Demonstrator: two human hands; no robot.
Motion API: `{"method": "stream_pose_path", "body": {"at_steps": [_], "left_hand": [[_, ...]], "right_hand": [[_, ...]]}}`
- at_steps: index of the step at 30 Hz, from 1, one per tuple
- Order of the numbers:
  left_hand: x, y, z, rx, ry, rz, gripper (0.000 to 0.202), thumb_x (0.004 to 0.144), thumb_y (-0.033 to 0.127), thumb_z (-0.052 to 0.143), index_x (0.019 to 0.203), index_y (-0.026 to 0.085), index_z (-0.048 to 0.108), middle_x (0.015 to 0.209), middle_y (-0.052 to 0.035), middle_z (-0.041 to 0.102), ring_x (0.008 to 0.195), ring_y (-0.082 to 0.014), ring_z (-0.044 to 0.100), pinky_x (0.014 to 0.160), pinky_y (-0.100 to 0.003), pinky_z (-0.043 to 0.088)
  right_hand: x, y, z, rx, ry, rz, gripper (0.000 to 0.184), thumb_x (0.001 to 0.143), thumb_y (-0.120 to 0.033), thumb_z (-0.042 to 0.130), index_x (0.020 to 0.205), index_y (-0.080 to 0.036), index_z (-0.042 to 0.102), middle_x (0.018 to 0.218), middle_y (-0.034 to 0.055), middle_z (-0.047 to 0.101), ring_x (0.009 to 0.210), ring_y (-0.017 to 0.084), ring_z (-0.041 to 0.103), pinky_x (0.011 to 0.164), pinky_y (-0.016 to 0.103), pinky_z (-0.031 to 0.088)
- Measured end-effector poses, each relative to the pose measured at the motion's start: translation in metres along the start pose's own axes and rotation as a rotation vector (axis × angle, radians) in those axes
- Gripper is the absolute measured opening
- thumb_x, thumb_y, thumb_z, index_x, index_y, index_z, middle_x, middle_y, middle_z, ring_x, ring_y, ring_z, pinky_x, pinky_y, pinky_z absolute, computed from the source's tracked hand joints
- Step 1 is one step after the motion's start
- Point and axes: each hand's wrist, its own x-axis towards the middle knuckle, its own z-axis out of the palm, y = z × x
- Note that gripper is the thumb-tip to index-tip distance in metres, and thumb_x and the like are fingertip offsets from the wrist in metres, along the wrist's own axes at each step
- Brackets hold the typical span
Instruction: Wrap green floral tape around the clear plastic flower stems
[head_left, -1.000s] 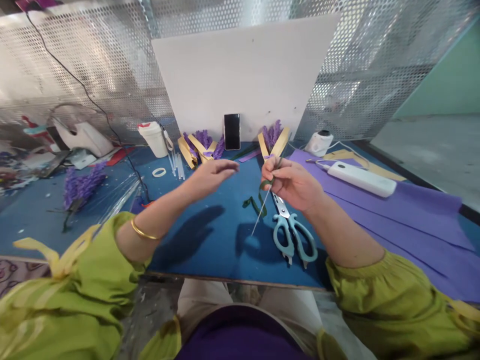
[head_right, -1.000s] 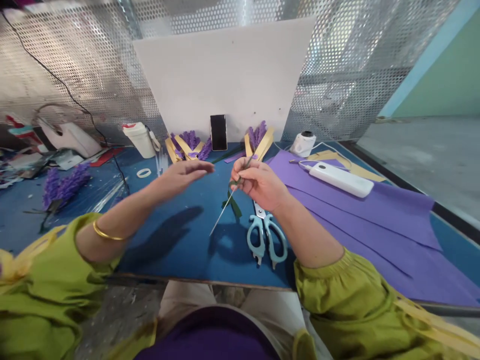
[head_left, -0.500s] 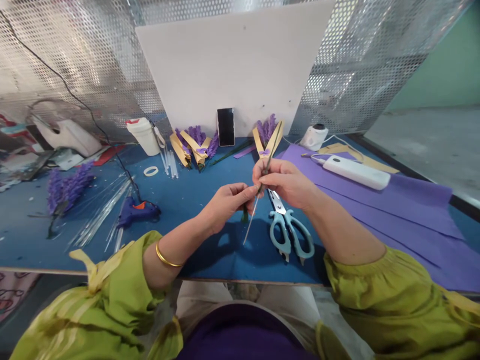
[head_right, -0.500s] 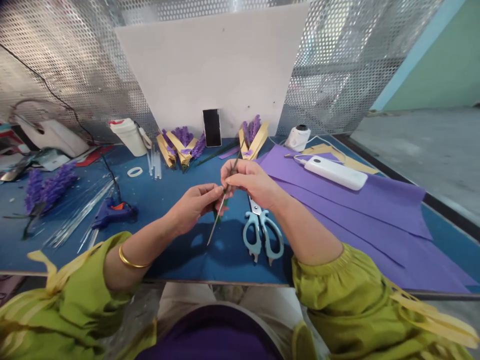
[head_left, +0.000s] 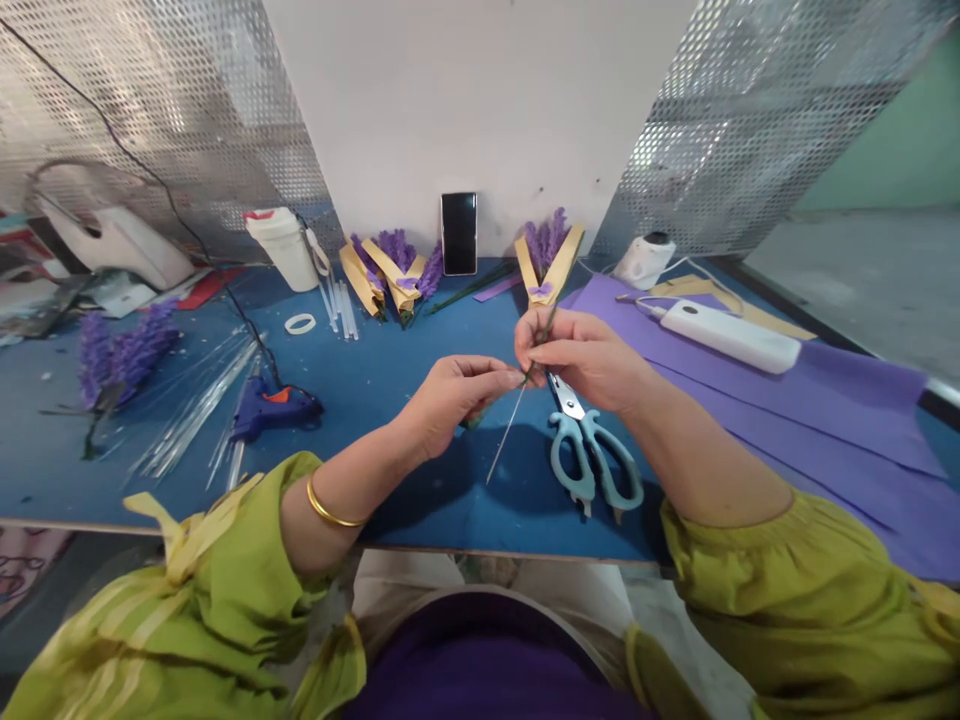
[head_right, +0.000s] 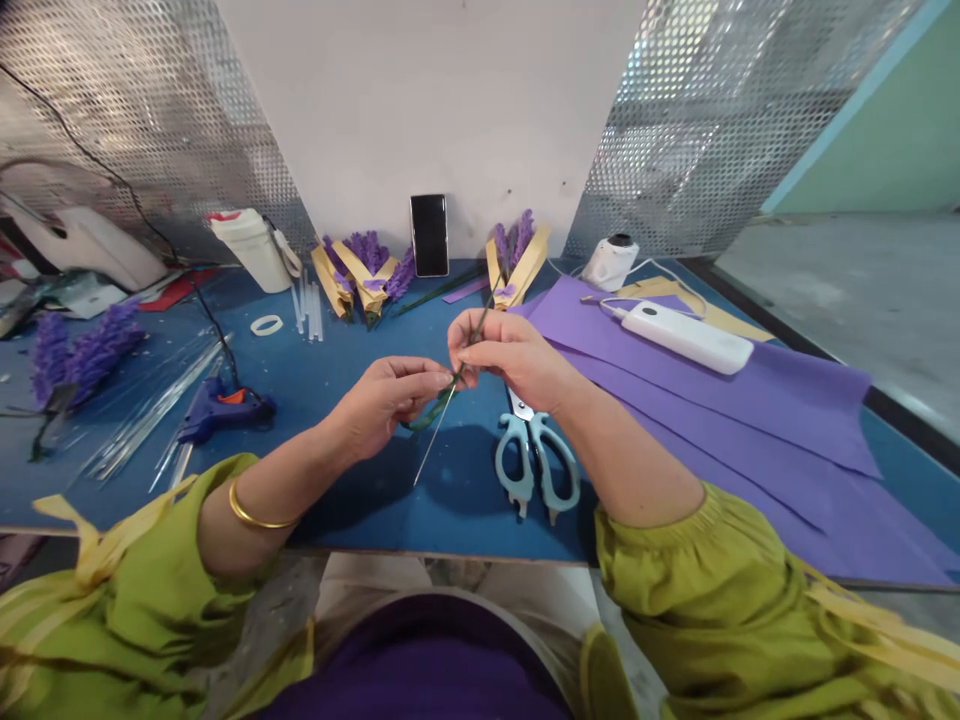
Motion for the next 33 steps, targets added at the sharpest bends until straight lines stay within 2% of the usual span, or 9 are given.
{"method": "stream_pose_path", "body": {"at_steps": [5, 11, 17, 24, 33], "left_hand": [[-0.001, -0.002, 0.005, 0.016, 0.073, 0.002, 0.025, 0.068, 0.037, 0.074, 0.076, 0.014, 0.070, 0.051, 0.0062, 0.040, 0.046, -0.0044, 0.021, 0.044, -0.025, 0.011], [0.000, -0.003, 0.007, 0.008, 0.160, 0.059, 0.025, 0.068, 0.039, 0.073, 0.076, 0.015, 0.072, 0.050, 0.0060, 0.041, 0.046, -0.0045, 0.023, 0.045, -0.025, 0.014], [0.000, -0.002, 0.007, 0.020, 0.176, 0.064, 0.023, 0.067, 0.037, 0.074, 0.076, 0.015, 0.076, 0.048, 0.0051, 0.044, 0.046, -0.0048, 0.025, 0.046, -0.024, 0.020], [0.000, -0.002, 0.008, 0.075, 0.184, 0.100, 0.020, 0.070, 0.033, 0.071, 0.078, 0.015, 0.077, 0.048, 0.0038, 0.048, 0.047, -0.0053, 0.031, 0.049, -0.022, 0.028], [-0.002, -0.001, 0.012, 0.186, 0.181, 0.074, 0.025, 0.074, 0.035, 0.064, 0.080, 0.013, 0.076, 0.042, 0.0058, 0.038, 0.048, -0.0079, 0.034, 0.051, -0.023, 0.031]], "right_hand": [[0.000, 0.003, 0.000, 0.009, 0.014, -0.010, 0.008, 0.073, -0.018, 0.065, 0.079, -0.019, 0.060, 0.065, -0.0015, 0.061, 0.052, 0.010, 0.052, 0.053, 0.024, 0.042], [0.000, 0.009, 0.002, 0.094, 0.146, -0.008, 0.015, 0.074, -0.023, 0.070, 0.088, -0.019, 0.069, 0.081, 0.0014, 0.069, 0.055, 0.007, 0.053, 0.057, 0.025, 0.045], [0.003, 0.013, 0.005, 0.126, 0.249, 0.020, 0.012, 0.067, -0.021, 0.075, 0.077, -0.017, 0.071, 0.070, 0.0021, 0.069, 0.050, 0.007, 0.050, 0.054, 0.024, 0.045], [0.004, 0.012, 0.010, 0.134, 0.310, -0.003, 0.014, 0.062, -0.021, 0.078, 0.067, -0.016, 0.066, 0.062, 0.0016, 0.066, 0.050, 0.009, 0.052, 0.053, 0.026, 0.046], [0.006, 0.018, 0.013, 0.053, 0.385, -0.070, 0.027, 0.059, -0.025, 0.082, 0.056, -0.017, 0.056, 0.056, -0.0021, 0.059, 0.050, 0.008, 0.047, 0.048, 0.023, 0.039]]}}
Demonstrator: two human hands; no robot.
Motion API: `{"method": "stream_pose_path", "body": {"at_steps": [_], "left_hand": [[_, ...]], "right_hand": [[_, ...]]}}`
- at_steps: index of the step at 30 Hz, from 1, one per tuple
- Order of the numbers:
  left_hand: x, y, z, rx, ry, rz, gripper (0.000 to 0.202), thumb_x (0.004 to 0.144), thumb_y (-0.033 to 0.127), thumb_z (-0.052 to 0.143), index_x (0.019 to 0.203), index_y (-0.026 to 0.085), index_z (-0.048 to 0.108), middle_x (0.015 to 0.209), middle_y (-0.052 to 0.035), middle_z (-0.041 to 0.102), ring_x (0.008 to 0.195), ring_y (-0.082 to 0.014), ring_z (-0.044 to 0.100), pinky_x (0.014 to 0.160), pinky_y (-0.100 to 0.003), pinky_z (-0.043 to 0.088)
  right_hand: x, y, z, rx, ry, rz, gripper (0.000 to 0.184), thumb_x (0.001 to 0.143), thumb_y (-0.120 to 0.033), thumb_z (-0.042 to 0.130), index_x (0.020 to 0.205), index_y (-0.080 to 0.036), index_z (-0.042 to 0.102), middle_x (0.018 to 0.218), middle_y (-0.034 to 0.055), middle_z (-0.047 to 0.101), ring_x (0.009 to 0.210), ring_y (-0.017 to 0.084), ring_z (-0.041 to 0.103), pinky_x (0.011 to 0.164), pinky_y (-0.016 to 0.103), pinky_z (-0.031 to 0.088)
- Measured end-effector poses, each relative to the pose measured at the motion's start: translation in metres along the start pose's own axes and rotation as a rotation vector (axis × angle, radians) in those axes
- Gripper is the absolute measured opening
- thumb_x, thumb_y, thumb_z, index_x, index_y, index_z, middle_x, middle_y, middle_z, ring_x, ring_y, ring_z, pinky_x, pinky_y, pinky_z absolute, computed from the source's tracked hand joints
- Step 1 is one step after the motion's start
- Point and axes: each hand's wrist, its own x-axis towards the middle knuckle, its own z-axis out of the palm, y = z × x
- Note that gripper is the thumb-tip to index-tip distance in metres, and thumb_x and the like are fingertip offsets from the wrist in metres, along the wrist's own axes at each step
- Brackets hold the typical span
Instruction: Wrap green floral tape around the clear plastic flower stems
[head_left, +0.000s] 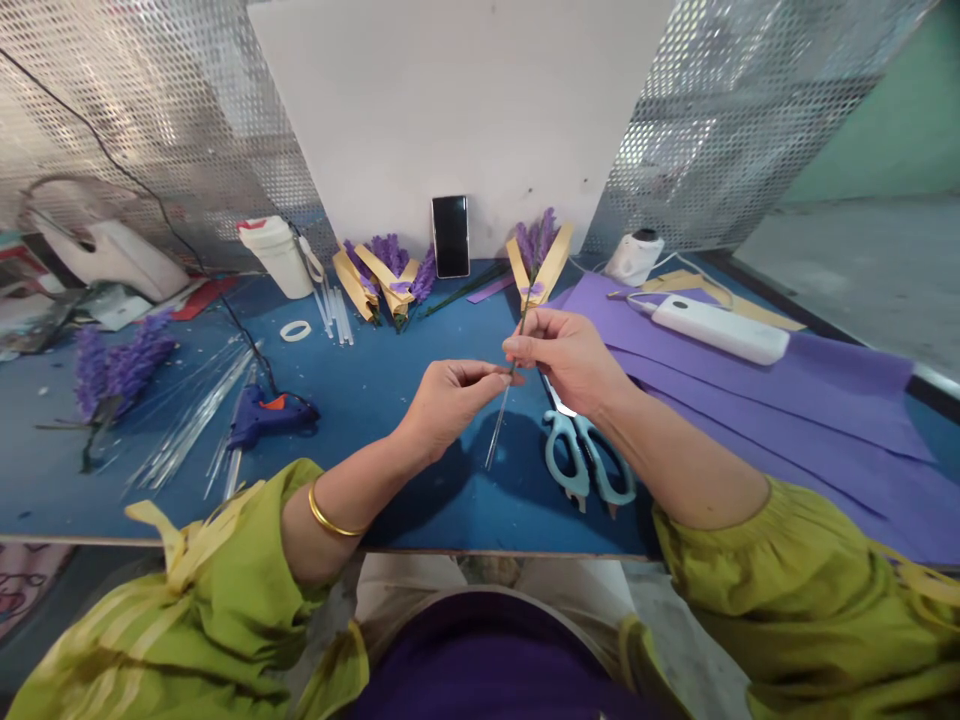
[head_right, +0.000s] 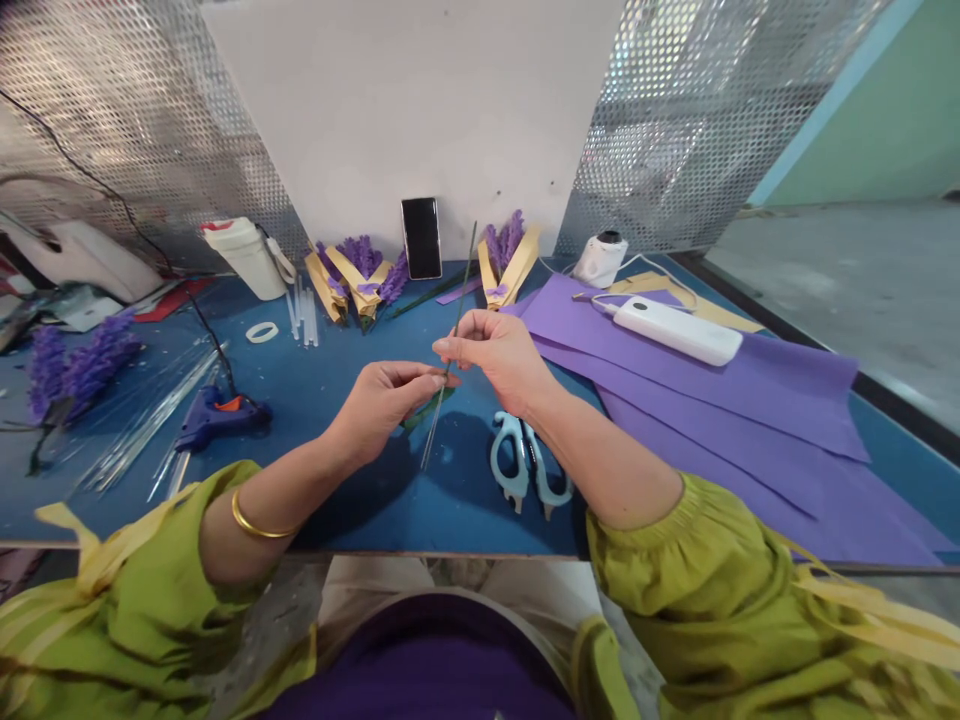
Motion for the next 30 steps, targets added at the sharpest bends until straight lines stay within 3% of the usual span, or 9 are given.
{"method": "stream_pose_path", "body": {"at_steps": [4, 9, 14, 20, 30], "left_hand": [[0.002, -0.003, -0.001, -0.008, -0.011, 0.000, 0.026, 0.075, 0.037, 0.064, 0.078, 0.013, 0.073, 0.045, 0.0066, 0.035, 0.046, -0.0063, 0.027, 0.048, -0.022, 0.025], [0.005, -0.009, -0.005, -0.211, -0.085, 0.029, 0.027, 0.078, 0.040, 0.063, 0.075, 0.013, 0.068, 0.051, 0.0077, 0.026, 0.046, -0.0052, 0.019, 0.044, -0.022, 0.016], [0.006, -0.010, -0.007, -0.205, -0.112, -0.008, 0.029, 0.075, 0.042, 0.066, 0.075, 0.013, 0.068, 0.053, 0.0075, 0.028, 0.046, -0.0046, 0.019, 0.045, -0.022, 0.014], [0.006, -0.007, -0.004, -0.039, -0.006, -0.008, 0.036, 0.070, 0.046, 0.070, 0.077, 0.012, 0.073, 0.050, 0.0047, 0.043, 0.046, -0.0047, 0.028, 0.045, -0.022, 0.020], [0.003, -0.003, -0.003, -0.009, 0.014, 0.016, 0.030, 0.073, 0.041, 0.067, 0.077, 0.012, 0.073, 0.048, 0.0055, 0.039, 0.047, -0.0051, 0.026, 0.046, -0.022, 0.020]], "right_hand": [[0.000, 0.001, 0.000, 0.012, -0.014, -0.004, 0.023, 0.063, -0.028, 0.080, 0.062, -0.017, 0.060, 0.059, -0.0020, 0.060, 0.053, 0.008, 0.050, 0.052, 0.024, 0.041], [-0.003, -0.003, -0.001, 0.075, -0.172, 0.112, 0.022, 0.067, -0.029, 0.076, 0.085, -0.017, 0.070, 0.078, 0.0025, 0.070, 0.061, 0.009, 0.056, 0.063, 0.026, 0.047], [-0.002, -0.001, -0.001, 0.084, -0.083, 0.117, 0.016, 0.063, -0.027, 0.078, 0.072, -0.017, 0.068, 0.066, 0.0010, 0.067, 0.056, 0.010, 0.054, 0.060, 0.027, 0.046], [0.000, 0.004, -0.001, -0.007, -0.006, 0.017, 0.025, 0.061, -0.029, 0.080, 0.057, -0.018, 0.058, 0.060, -0.0019, 0.060, 0.058, 0.010, 0.050, 0.059, 0.026, 0.042], [-0.001, 0.008, 0.000, 0.016, -0.010, 0.024, 0.026, 0.063, -0.033, 0.080, 0.061, -0.017, 0.060, 0.062, -0.0026, 0.060, 0.058, 0.009, 0.050, 0.059, 0.025, 0.040]]}}
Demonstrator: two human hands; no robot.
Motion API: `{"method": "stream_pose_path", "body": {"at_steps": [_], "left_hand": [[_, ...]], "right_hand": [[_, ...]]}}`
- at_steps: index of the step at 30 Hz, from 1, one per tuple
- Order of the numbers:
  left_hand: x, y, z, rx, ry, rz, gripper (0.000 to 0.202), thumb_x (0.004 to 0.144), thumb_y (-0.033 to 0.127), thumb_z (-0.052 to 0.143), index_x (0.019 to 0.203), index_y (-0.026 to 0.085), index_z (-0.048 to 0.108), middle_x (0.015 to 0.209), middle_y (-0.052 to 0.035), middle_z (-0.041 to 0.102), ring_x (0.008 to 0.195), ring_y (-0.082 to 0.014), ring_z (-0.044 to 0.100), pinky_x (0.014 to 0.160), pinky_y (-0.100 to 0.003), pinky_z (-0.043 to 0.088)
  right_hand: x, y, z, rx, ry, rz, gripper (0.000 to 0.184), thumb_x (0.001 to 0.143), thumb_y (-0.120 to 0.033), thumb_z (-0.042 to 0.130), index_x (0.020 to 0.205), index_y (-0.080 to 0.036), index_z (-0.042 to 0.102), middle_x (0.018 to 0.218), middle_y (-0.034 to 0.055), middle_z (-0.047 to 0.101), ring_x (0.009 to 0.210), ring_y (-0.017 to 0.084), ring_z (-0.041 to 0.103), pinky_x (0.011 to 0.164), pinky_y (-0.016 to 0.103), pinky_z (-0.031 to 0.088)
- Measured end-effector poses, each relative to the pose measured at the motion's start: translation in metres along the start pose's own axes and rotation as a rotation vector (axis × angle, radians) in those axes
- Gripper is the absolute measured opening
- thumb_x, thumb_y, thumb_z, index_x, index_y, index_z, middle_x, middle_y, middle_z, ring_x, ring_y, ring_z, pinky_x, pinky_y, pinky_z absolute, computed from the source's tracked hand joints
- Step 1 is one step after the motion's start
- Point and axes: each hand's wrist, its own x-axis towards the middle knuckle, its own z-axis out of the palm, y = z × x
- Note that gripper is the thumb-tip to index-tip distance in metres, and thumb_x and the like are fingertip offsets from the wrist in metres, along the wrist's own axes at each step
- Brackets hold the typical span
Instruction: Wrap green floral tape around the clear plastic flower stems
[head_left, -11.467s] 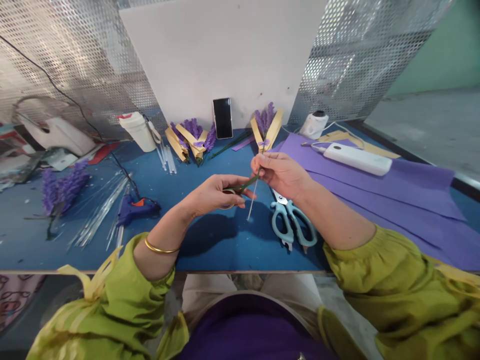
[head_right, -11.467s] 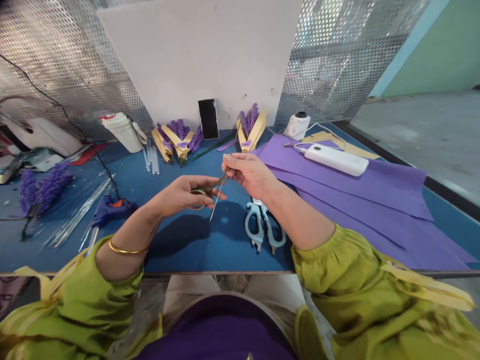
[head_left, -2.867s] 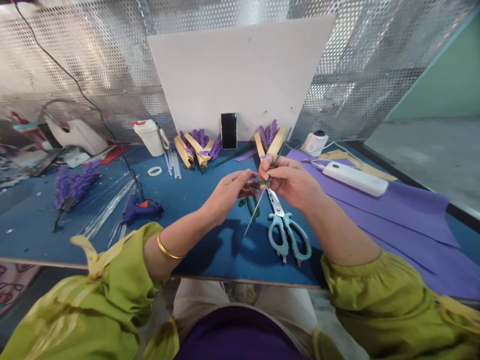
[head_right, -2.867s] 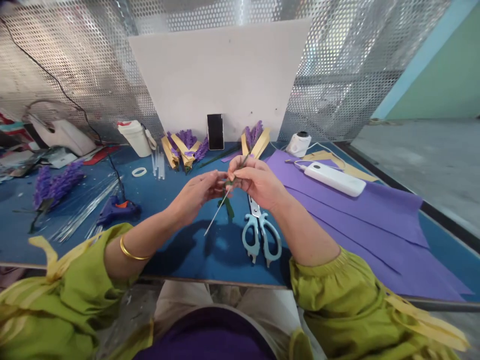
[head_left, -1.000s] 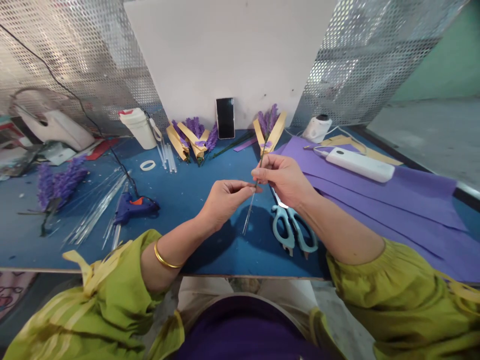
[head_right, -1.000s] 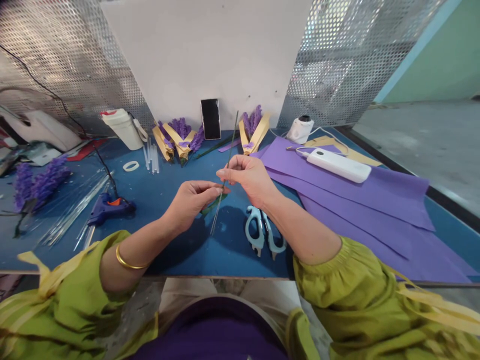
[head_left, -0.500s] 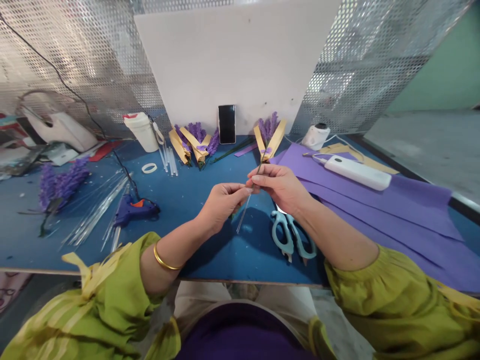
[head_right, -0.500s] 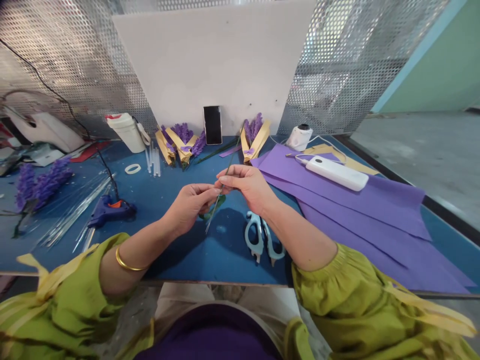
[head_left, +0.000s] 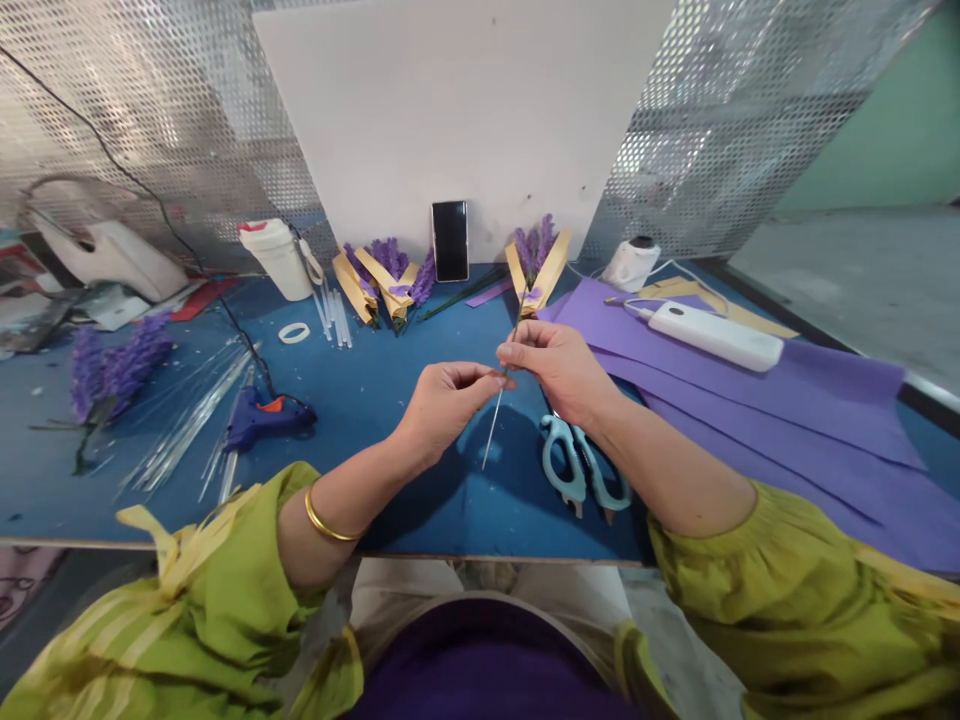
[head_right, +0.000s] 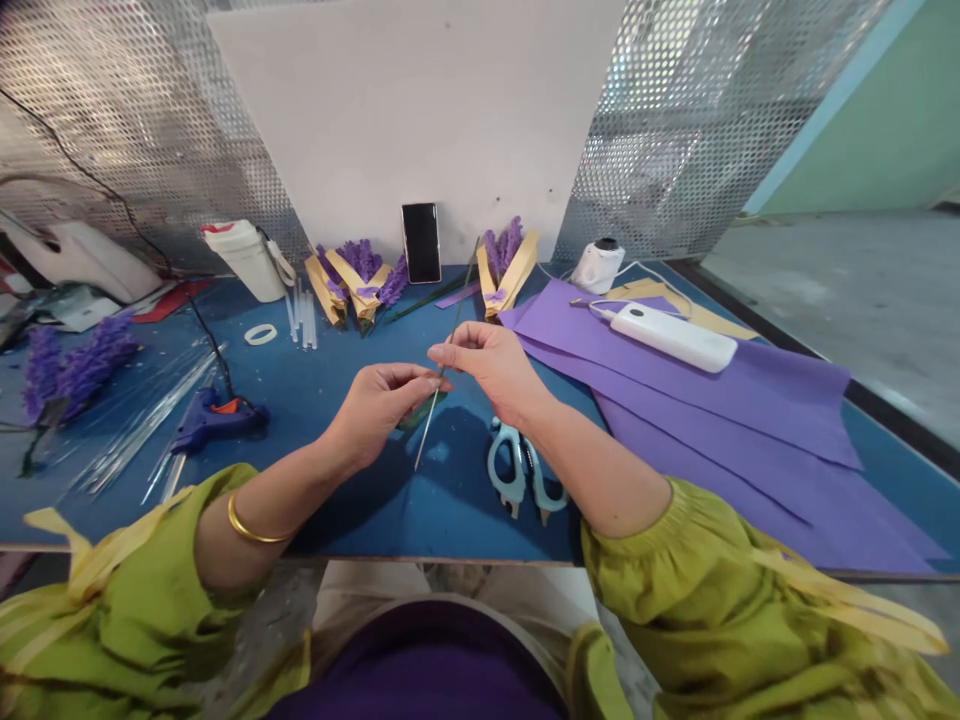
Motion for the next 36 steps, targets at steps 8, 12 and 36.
{"method": "stream_pose_path", "body": {"at_steps": [8, 12, 36], "left_hand": [[0.0017, -0.0035, -0.0027, -0.140, -0.045, 0.014, 0.029, 0.077, 0.040, 0.064, 0.081, 0.012, 0.072, 0.050, 0.0073, 0.030, 0.046, -0.0049, 0.021, 0.046, -0.023, 0.015], [0.0022, -0.0022, -0.0025, -0.067, -0.052, -0.014, 0.031, 0.075, 0.042, 0.064, 0.076, 0.012, 0.070, 0.052, 0.0053, 0.037, 0.047, -0.0053, 0.025, 0.045, -0.023, 0.019], [0.0030, -0.0032, -0.0012, 0.003, -0.070, -0.028, 0.028, 0.074, 0.041, 0.066, 0.068, 0.014, 0.068, 0.054, 0.0036, 0.048, 0.046, -0.0050, 0.032, 0.048, -0.022, 0.025]], "right_hand": [[-0.0003, -0.0048, -0.0007, 0.111, -0.095, 0.091, 0.017, 0.063, -0.028, 0.079, 0.072, -0.017, 0.068, 0.073, 0.0015, 0.068, 0.067, 0.012, 0.060, 0.067, 0.028, 0.047], [-0.0001, -0.0016, 0.0001, 0.093, -0.055, 0.067, 0.022, 0.062, -0.026, 0.079, 0.059, -0.017, 0.060, 0.062, -0.0015, 0.062, 0.056, 0.009, 0.053, 0.058, 0.026, 0.042], [0.0019, -0.0027, -0.0018, -0.032, -0.023, -0.026, 0.025, 0.063, -0.030, 0.079, 0.058, -0.018, 0.057, 0.060, -0.0016, 0.061, 0.058, 0.010, 0.052, 0.058, 0.026, 0.042]]}}
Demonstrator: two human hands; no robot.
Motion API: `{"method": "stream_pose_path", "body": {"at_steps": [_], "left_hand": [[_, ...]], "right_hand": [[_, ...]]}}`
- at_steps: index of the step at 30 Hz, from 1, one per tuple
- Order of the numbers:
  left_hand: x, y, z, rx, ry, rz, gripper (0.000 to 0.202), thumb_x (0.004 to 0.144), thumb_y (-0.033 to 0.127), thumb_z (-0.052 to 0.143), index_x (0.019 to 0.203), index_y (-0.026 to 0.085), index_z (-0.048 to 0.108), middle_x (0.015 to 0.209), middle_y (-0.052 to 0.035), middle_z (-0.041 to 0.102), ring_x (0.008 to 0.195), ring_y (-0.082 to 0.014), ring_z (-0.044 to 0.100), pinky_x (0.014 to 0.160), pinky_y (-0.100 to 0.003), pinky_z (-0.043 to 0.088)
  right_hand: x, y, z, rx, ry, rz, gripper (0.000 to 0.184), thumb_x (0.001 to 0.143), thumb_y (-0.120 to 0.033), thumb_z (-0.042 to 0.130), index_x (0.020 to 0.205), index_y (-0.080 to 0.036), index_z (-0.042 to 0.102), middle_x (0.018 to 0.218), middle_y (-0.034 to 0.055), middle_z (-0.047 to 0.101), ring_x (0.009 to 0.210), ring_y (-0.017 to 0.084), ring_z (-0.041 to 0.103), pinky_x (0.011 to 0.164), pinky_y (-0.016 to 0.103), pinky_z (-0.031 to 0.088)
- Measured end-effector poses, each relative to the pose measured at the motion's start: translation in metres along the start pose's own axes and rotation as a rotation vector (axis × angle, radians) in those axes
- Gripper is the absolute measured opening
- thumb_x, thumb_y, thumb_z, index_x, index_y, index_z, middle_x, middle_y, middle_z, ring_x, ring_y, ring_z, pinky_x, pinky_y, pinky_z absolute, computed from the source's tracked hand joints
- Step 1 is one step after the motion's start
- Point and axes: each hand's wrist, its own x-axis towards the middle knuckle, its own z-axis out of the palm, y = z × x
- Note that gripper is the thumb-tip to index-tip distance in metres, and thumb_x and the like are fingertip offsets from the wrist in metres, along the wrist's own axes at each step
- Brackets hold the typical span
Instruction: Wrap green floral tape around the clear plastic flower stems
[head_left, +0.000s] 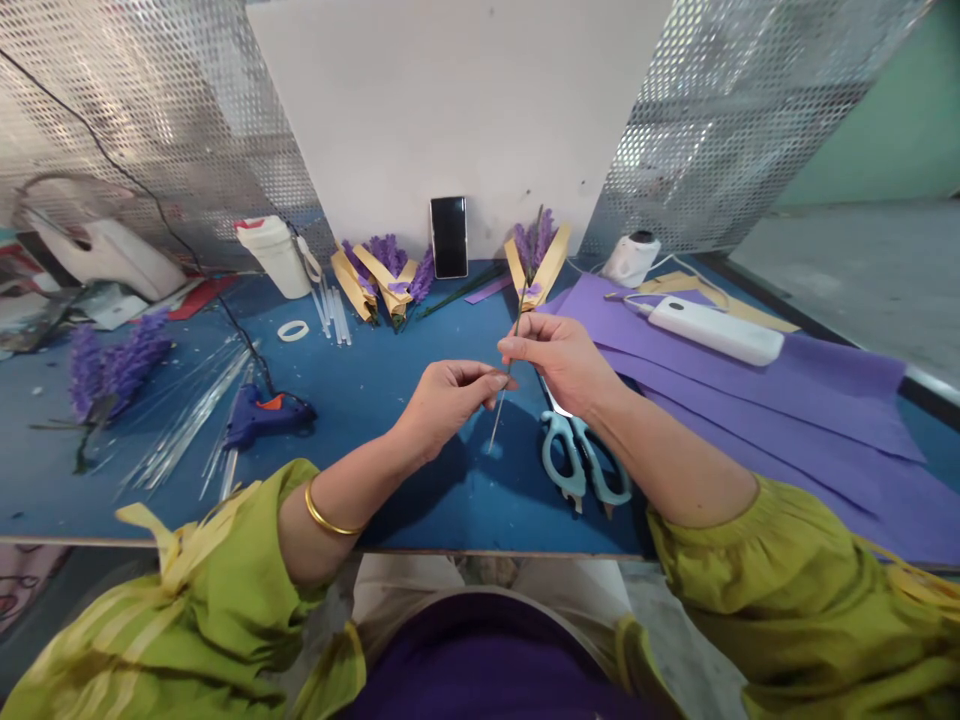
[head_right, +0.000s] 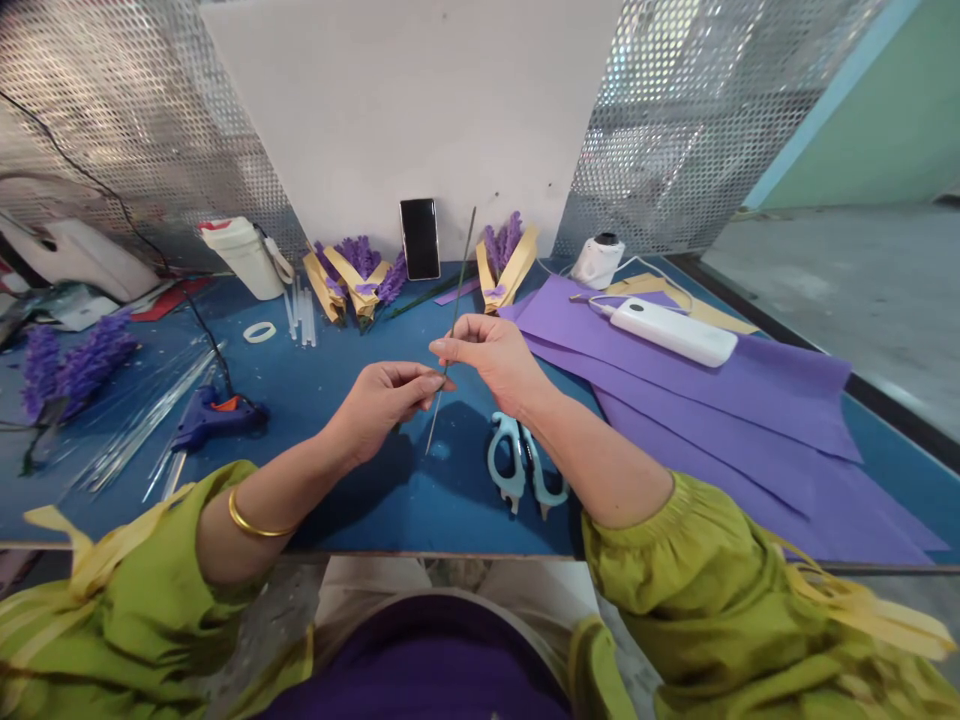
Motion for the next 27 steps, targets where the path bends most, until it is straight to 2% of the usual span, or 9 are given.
{"method": "stream_pose_path", "body": {"at_steps": [4, 6, 11, 18, 22, 27], "left_hand": [[-0.0012, 0.0013, 0.0011, 0.026, -0.011, 0.007, 0.024, 0.075, 0.037, 0.065, 0.070, 0.014, 0.070, 0.056, 0.0030, 0.050, 0.047, -0.0047, 0.032, 0.048, -0.022, 0.026], [-0.0009, 0.0010, 0.0004, 0.018, -0.012, 0.018, 0.026, 0.075, 0.038, 0.065, 0.070, 0.013, 0.069, 0.057, 0.0025, 0.050, 0.047, -0.0046, 0.031, 0.047, -0.022, 0.025], [0.0018, -0.0030, -0.0044, -0.082, -0.034, 0.035, 0.030, 0.078, 0.042, 0.064, 0.078, 0.013, 0.068, 0.058, 0.0036, 0.043, 0.047, -0.0044, 0.028, 0.045, -0.022, 0.019], [0.0050, -0.0073, -0.0064, -0.007, -0.017, 0.019, 0.035, 0.077, 0.043, 0.065, 0.062, 0.012, 0.060, 0.064, 0.0003, 0.054, 0.048, -0.0032, 0.028, 0.045, -0.021, 0.020], [0.0035, -0.0035, -0.0033, 0.057, -0.009, 0.025, 0.031, 0.075, 0.043, 0.066, 0.069, 0.013, 0.066, 0.061, 0.0011, 0.055, 0.049, -0.0047, 0.034, 0.048, -0.021, 0.027], [0.0006, 0.0009, -0.0006, 0.092, -0.023, 0.014, 0.024, 0.077, 0.035, 0.064, 0.076, 0.013, 0.071, 0.058, 0.0027, 0.053, 0.050, -0.0057, 0.036, 0.051, -0.021, 0.030]], "right_hand": [[-0.0005, 0.0010, 0.0010, -0.065, 0.041, -0.022, 0.030, 0.061, -0.032, 0.081, 0.056, -0.018, 0.054, 0.058, -0.0035, 0.056, 0.057, 0.009, 0.048, 0.058, 0.025, 0.039], [-0.0012, 0.0002, 0.0014, -0.055, 0.016, -0.008, 0.028, 0.064, -0.035, 0.079, 0.059, -0.018, 0.057, 0.060, -0.0027, 0.058, 0.059, 0.010, 0.050, 0.059, 0.026, 0.041], [-0.0028, -0.0030, 0.0002, 0.060, -0.144, 0.090, 0.024, 0.071, -0.037, 0.074, 0.086, -0.019, 0.070, 0.085, 0.0046, 0.071, 0.078, 0.015, 0.063, 0.072, 0.030, 0.048], [-0.0019, -0.0022, -0.0007, -0.015, -0.058, 0.024, 0.013, 0.069, -0.026, 0.075, 0.069, -0.016, 0.067, 0.070, 0.0029, 0.068, 0.066, 0.014, 0.061, 0.067, 0.029, 0.047], [-0.0017, -0.0036, 0.0004, -0.059, -0.019, 0.000, 0.023, 0.063, -0.027, 0.078, 0.058, -0.017, 0.059, 0.064, 0.0002, 0.064, 0.061, 0.012, 0.056, 0.063, 0.028, 0.044], [-0.0024, -0.0030, 0.0031, -0.133, 0.031, -0.018, 0.032, 0.060, -0.031, 0.081, 0.055, -0.018, 0.052, 0.056, -0.0029, 0.057, 0.056, 0.010, 0.050, 0.056, 0.026, 0.038]]}}
